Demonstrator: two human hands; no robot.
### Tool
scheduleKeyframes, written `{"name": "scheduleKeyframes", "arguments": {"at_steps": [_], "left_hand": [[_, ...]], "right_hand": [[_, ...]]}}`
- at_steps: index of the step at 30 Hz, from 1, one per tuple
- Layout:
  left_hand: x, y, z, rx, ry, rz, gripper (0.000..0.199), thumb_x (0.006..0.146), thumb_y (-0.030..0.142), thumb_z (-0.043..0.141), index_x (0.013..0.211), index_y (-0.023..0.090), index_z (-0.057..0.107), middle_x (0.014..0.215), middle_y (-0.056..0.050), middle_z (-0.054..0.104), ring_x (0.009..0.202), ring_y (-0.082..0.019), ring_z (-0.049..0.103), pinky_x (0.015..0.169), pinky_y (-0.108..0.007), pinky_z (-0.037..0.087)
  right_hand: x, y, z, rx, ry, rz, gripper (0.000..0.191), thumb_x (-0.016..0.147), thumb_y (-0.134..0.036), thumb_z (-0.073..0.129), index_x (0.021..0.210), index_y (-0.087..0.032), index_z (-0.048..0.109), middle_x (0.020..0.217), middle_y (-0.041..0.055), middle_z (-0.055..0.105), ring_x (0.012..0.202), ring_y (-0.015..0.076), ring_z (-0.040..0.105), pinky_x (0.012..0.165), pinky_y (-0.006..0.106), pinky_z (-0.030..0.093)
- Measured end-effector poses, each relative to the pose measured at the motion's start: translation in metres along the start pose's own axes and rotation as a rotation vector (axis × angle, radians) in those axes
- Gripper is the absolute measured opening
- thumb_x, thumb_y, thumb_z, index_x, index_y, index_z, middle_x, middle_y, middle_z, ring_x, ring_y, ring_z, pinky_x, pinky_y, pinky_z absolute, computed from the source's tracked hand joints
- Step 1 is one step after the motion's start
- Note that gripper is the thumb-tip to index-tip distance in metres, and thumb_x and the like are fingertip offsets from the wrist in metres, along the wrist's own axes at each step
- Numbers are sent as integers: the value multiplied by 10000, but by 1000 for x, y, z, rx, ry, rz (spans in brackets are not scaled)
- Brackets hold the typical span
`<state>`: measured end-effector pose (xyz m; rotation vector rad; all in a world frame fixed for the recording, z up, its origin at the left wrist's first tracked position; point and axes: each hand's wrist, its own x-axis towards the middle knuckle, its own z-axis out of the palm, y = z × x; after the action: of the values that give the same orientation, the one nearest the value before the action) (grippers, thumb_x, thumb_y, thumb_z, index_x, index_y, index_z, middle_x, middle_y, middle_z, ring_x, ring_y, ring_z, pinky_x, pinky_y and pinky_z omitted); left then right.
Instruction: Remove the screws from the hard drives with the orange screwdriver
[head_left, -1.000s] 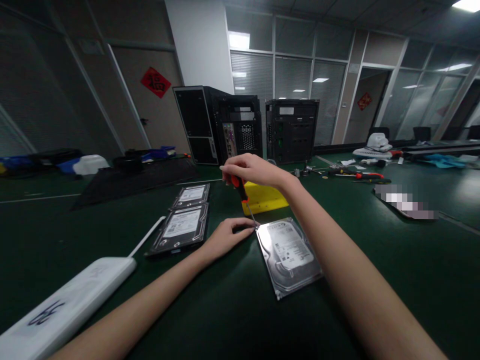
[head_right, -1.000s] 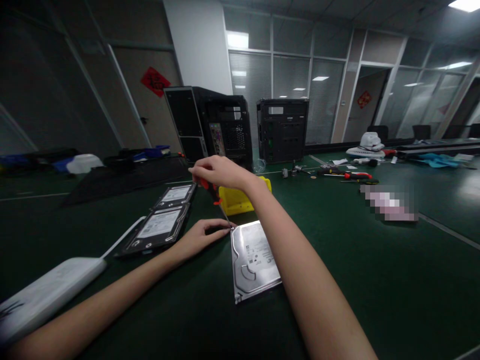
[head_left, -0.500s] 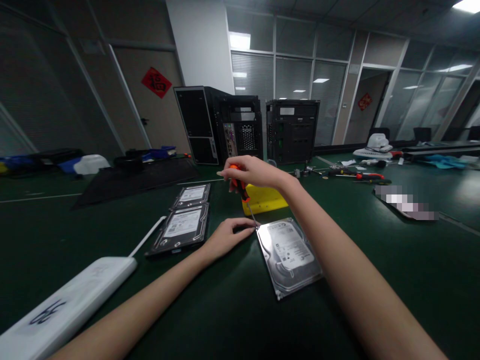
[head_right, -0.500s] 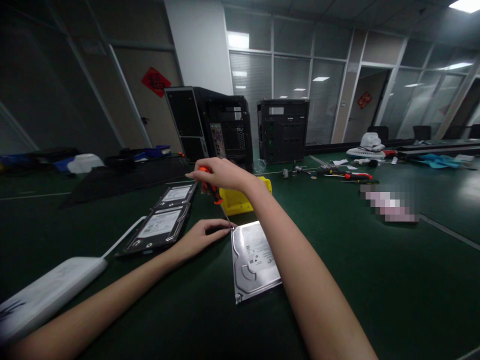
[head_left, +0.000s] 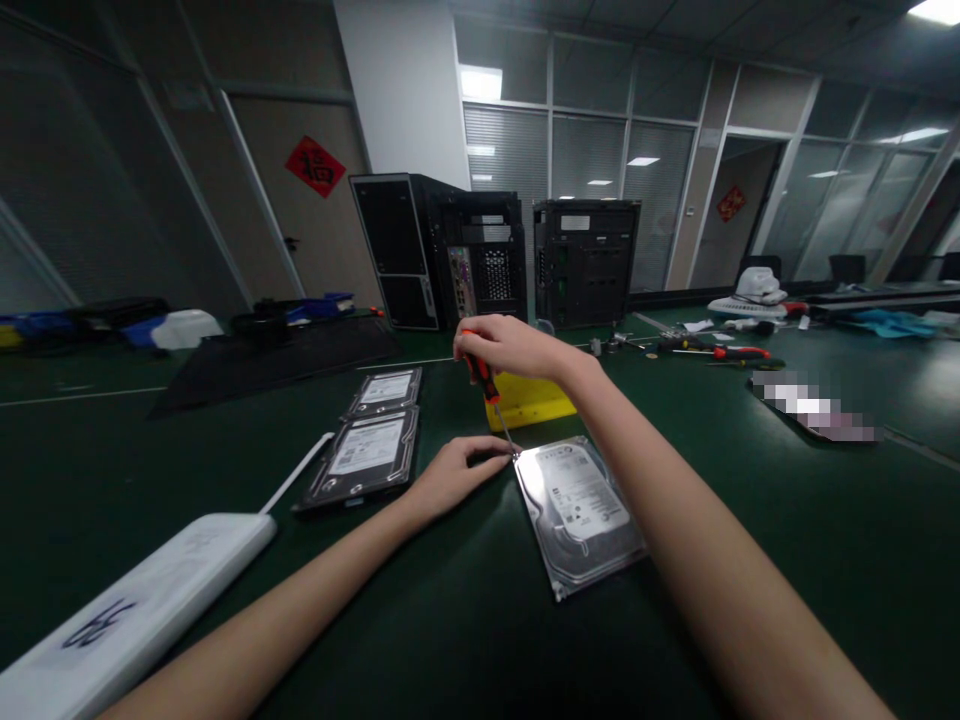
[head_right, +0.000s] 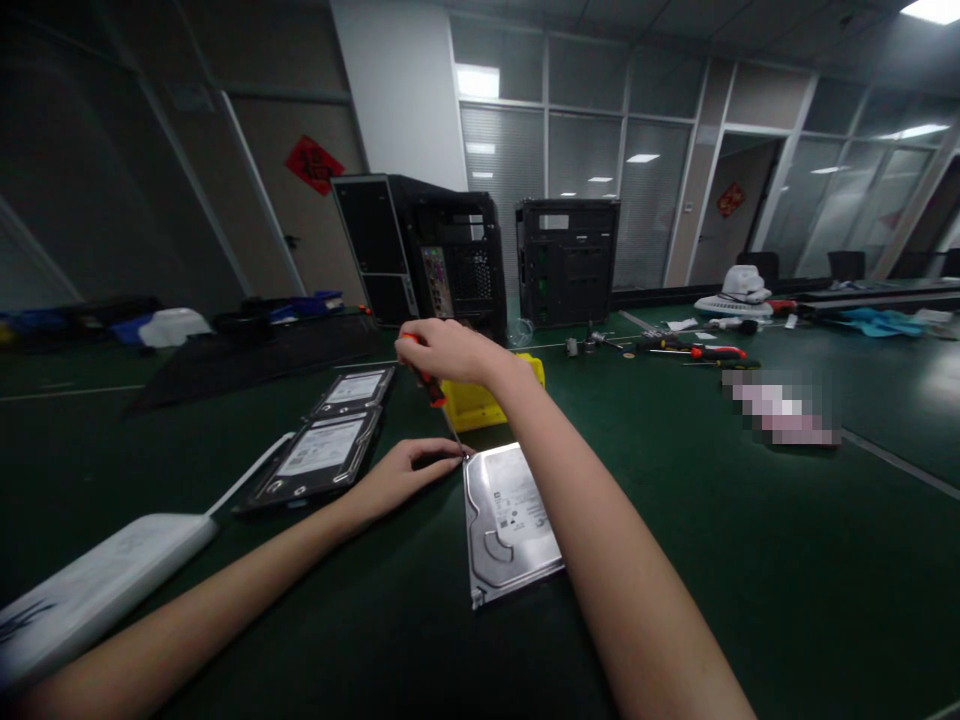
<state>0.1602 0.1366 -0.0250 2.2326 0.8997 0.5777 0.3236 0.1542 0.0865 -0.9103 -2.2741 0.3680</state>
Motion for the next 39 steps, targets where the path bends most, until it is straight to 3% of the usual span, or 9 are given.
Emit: {"name": "scheduleKeyframes", "arguments": {"at_steps": [6,13,20,24,28,30,32,35,39], "left_hand": [[0,-1,0,-6,1,1,306,841,345,489,1051,204,661,1081,-36,664,1039,-222,579,951,-341,406],[1,-8,2,-18,3,11,314,844,370,497,1058,202,653,1096,-34,659,1043,-218,577,951,-335,404],[1,-8,3,-16,8,7,303,847,351,492,1044,191,658,1092,-31,662,1042,-210,577,959,-322,391],[-1,-6,3,-29,-8,7,295,855,346,486,1049,201,654,1084,-21,666,1033,-200,583,946,-309,397],[-1,-6,3,-20,-4,9,282,854,327,494,1047,200,655,1077,-23,669,1019,-190,588,926,-299,407],[-2,-6,3,-17,3,19,275,853,317,499,1045,202,657,1082,-22,667,1023,-184,585,925,-293,406],[-3,-4,3,-15,10,23,270,853,310,498,1042,203,659,1079,-21,668,1019,-180,586,922,-289,407],[-5,1,3,-12,10,19,267,852,312,500,1036,210,663,1076,-19,669,1015,-177,587,917,-289,409],[-7,8,3,-10,28,-4,281,847,364,507,1018,218,674,1066,-20,673,1011,-184,588,909,-295,416]], "right_hand": [[-3,-4,-1,62,-26,-12,291,863,-402,421,847,-143,553,723,16,592,623,101,536,574,207,406],[-5,-2,-5,298,-112,122,176,890,-249,338,933,-154,480,677,6,618,589,105,581,545,205,457],[-7,8,-6,428,-152,127,91,874,-233,434,925,-166,466,722,10,634,639,103,622,506,164,468],[-6,14,-5,588,-72,136,139,885,-288,448,979,-187,449,710,-10,614,622,101,628,521,188,496],[-10,25,-13,680,176,180,215,915,-347,364,1085,-218,397,677,-44,555,552,87,599,521,214,500],[-20,33,-16,604,294,247,258,919,-396,321,1084,-216,405,649,-58,505,481,60,535,459,175,450],[-39,41,-16,538,331,294,301,911,-435,312,1049,-199,438,616,-70,447,400,34,418,377,142,353],[-81,57,-12,451,288,388,336,865,-471,403,986,-172,495,564,-77,400,365,37,337,321,152,254],[-143,82,-5,322,162,555,374,814,-481,482,986,-157,551,563,-54,471,391,67,389,353,186,317]]}}
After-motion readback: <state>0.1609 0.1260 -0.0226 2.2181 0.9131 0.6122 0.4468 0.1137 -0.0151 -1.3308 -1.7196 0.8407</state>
